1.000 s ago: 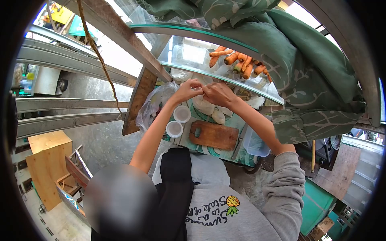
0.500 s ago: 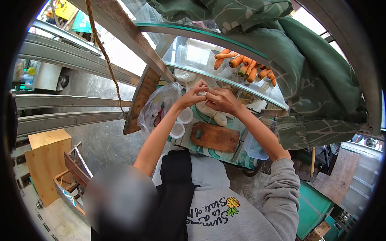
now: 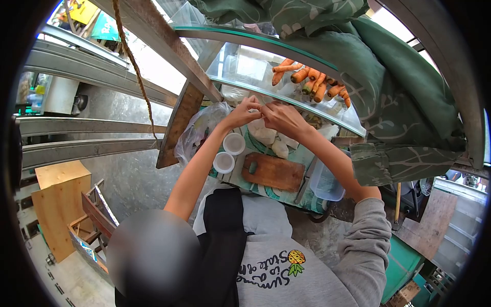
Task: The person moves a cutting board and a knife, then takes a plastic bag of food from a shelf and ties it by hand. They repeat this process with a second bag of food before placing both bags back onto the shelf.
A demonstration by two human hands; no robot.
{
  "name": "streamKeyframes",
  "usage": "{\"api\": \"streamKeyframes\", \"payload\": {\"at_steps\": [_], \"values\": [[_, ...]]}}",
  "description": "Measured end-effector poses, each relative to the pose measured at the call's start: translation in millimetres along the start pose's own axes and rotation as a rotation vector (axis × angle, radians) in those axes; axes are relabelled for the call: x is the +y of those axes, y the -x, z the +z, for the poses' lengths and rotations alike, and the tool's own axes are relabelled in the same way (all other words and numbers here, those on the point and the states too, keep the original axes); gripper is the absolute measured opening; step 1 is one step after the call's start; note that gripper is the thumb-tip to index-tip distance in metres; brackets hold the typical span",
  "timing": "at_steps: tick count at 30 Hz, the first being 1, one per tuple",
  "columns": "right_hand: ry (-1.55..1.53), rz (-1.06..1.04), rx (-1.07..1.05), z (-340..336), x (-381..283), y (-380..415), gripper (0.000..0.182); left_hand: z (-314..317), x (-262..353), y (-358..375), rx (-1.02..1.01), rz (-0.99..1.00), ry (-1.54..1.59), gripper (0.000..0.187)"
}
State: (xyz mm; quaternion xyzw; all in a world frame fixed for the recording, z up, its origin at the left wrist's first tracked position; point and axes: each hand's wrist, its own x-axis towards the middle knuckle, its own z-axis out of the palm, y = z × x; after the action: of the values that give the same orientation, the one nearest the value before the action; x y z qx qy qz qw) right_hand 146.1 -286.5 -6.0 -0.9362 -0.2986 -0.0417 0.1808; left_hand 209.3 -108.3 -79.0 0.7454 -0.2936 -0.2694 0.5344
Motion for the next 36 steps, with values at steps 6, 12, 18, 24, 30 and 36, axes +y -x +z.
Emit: {"api": "streamKeyframes", "payload": {"at_steps": [6, 12, 18, 24, 30, 36], "values": [[-0.011, 0.020, -0.084, 11.0, 2.9, -3.5, 0.026, -3.1, 2.0, 0.3, -0.027, -0.011, -0.043, 0.015], [-0.086, -0.070, 0.035, 18.4, 6.6, -4.0, 0.018, -6.7, -3.0, 3.5, -0.030, -0.057, 0.159, 0.021], [-0.288, 0.080, 0.210, 30.5, -7.4, 2.5, 0.014, 2.9, 0.7, 8.3, -0.015, -0.045, 0.270, 0.021], [-0.662, 0.415, 0.339, 50.8, -12.3, 9.1, 0.012, 9.2, -8.6, 6.2, 0.013, -0.027, 0.357, 0.023], [-0.839, 0.636, 0.133, 26.6, -12.8, 11.7, 0.018, 1.5, -0.1, 7.9, -0.020, -0.057, 0.138, 0.023], [-0.111, 0.320, -0.147, 5.8, -13.2, -0.4, 0.025, 0.3, 3.1, -2.7, -0.009, -0.038, -0.100, 0.022]]}}
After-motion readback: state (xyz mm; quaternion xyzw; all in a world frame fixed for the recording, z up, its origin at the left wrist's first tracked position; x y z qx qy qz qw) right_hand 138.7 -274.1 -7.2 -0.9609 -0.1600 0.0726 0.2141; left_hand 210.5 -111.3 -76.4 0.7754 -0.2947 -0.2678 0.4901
